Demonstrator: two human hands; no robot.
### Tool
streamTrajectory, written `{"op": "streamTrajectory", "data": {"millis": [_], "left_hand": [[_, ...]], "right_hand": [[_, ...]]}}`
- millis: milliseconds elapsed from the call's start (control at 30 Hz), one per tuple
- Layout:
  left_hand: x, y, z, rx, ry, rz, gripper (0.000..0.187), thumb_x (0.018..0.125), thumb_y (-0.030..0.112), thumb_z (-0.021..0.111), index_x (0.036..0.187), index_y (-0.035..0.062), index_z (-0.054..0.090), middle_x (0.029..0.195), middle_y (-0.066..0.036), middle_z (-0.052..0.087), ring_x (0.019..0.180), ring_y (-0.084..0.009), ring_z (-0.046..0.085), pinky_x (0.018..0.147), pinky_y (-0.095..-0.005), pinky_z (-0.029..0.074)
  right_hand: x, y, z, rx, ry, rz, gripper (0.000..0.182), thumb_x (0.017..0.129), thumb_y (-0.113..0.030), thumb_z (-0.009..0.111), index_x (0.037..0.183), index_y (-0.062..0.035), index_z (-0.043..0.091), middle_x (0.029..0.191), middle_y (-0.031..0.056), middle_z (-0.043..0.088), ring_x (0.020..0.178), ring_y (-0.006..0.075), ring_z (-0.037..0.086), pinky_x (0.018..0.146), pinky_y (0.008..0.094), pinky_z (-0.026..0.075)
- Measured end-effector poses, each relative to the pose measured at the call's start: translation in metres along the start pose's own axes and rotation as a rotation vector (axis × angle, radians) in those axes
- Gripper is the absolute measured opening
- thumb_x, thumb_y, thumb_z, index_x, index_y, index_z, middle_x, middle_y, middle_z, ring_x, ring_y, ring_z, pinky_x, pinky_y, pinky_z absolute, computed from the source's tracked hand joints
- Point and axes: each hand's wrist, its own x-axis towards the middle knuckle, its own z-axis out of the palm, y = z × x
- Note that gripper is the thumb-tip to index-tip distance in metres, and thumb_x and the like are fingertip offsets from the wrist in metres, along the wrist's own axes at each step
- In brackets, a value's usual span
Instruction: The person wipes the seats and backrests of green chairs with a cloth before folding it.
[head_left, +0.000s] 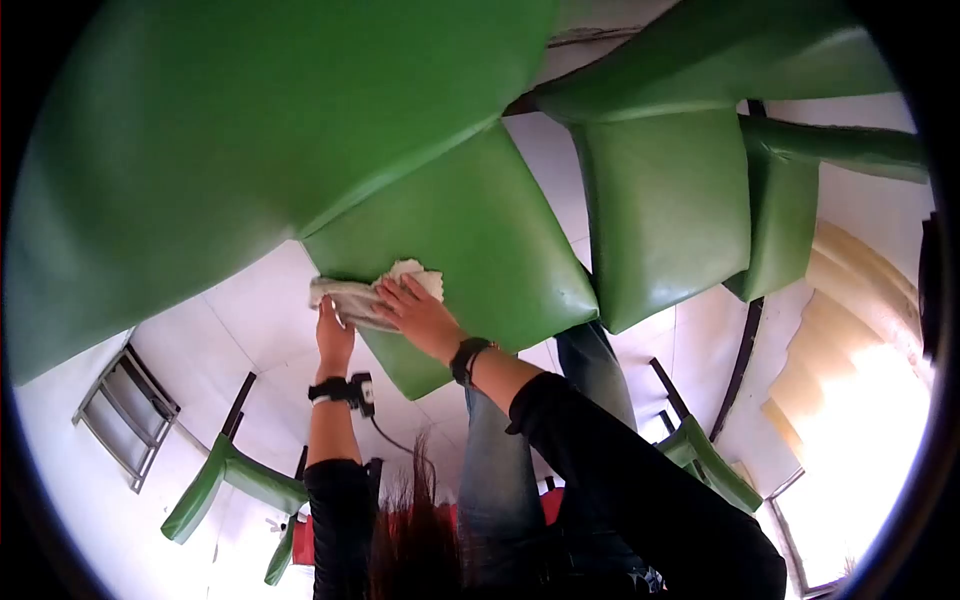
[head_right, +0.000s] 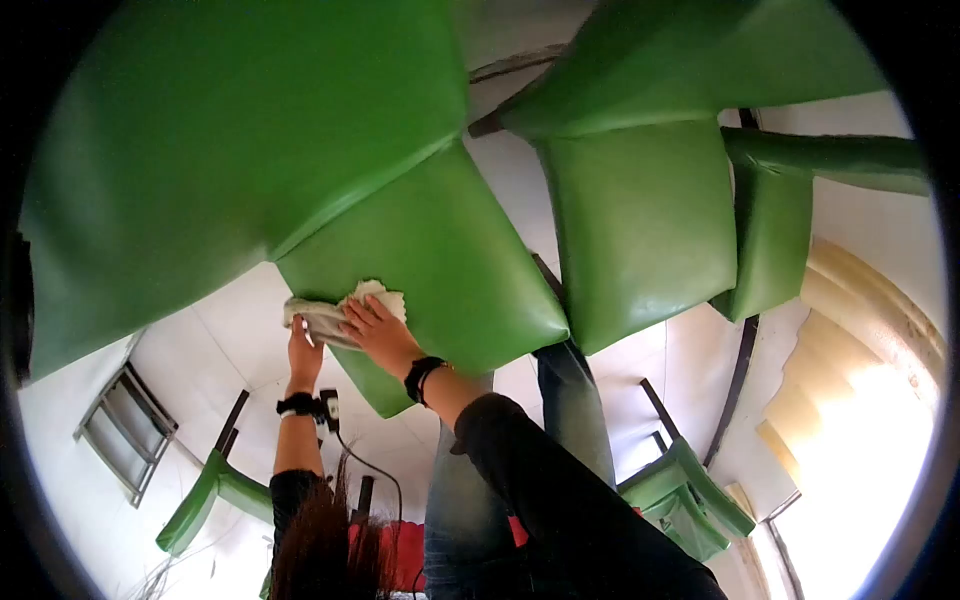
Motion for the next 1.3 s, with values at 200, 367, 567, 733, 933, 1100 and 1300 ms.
{"op": "streamTrajectory", "data": {"millis": [200,367,567,733,933,1100,1300], "left_hand": [[-0.057,0.078,0.044,0.075,0.170,0.032,0.071,0.060,-0.004,0.059,0.123,0.0059,0.028,0.114,-0.021,0.041,0.102,-0.0390,0.043,0.085,-0.0407,0.039],[-0.046,0.143,0.089,-0.133,0.184,0.227,0.059,0.060,-0.009,0.049,0.117,0.0066,0.040,0.109,-0.017,0.045,0.100,-0.0378,0.044,0.086,-0.0388,0.038],[-0.039,0.326,0.100,-0.145,0.203,0.414,0.060,0.063,-0.009,0.048,0.119,0.0132,0.042,0.110,-0.017,0.042,0.095,-0.0369,0.047,0.079,-0.0405,0.042],[-0.034,0.433,0.170,0.008,0.141,0.535,0.062,0.064,-0.007,0.048,0.119,0.0194,0.043,0.106,-0.017,0.040,0.086,-0.0366,0.051,0.071,-0.0416,0.044],[-0.061,0.487,0.260,0.316,-0.103,0.559,0.053,0.065,0.001,0.053,0.115,0.0168,0.047,0.108,-0.014,0.041,0.105,-0.0322,0.043,0.086,-0.0457,0.036],[-0.071,0.501,0.290,0.533,-0.082,0.978,0.057,0.065,0.011,0.059,0.120,0.0185,0.043,0.133,-0.015,0.025,0.127,-0.0307,0.017,0.096,-0.0582,0.014],[-0.064,0.534,0.287,0.515,-0.266,0.991,0.071,0.062,0.020,0.067,0.125,0.0216,0.037,0.139,-0.010,0.016,0.129,-0.0268,0.012,0.097,-0.0577,0.011]], "right_hand": [[-0.065,0.038,0.002,0.106,0.199,-0.030,0.014,0.069,-0.017,0.049,0.080,-0.0137,0.057,0.094,0.0000,0.051,0.089,0.0152,0.046,0.078,0.0309,0.033],[-0.078,0.117,-0.040,-0.022,0.210,-0.031,0.011,0.066,-0.016,0.050,0.074,-0.0128,0.058,0.089,0.0016,0.052,0.090,0.0158,0.046,0.080,0.0313,0.033],[-0.122,0.247,-0.122,-0.085,0.340,0.164,0.016,0.062,-0.015,0.054,0.075,-0.0143,0.063,0.091,0.0042,0.054,0.094,0.0180,0.046,0.080,0.0309,0.033],[-0.203,0.336,-0.141,-0.098,0.584,0.489,0.017,0.061,-0.009,0.053,0.076,-0.0105,0.061,0.092,0.0047,0.052,0.096,0.0218,0.046,0.085,0.0366,0.034],[-0.319,0.382,-0.118,-0.083,0.483,0.727,0.044,0.063,-0.004,0.051,0.106,-0.0128,0.054,0.112,0.0109,0.047,0.113,0.0271,0.038,0.097,0.0426,0.027],[-0.353,0.354,-0.100,0.023,0.454,0.769,0.051,0.068,-0.009,0.051,0.118,-0.0127,0.042,0.124,0.0147,0.038,0.119,0.0276,0.032,0.100,0.0464,0.021],[-0.358,0.359,-0.097,0.170,0.340,0.926,0.056,0.075,-0.020,0.048,0.126,-0.0016,0.031,0.131,0.0164,0.029,0.125,0.0285,0.022,0.101,0.0504,0.010]]}}
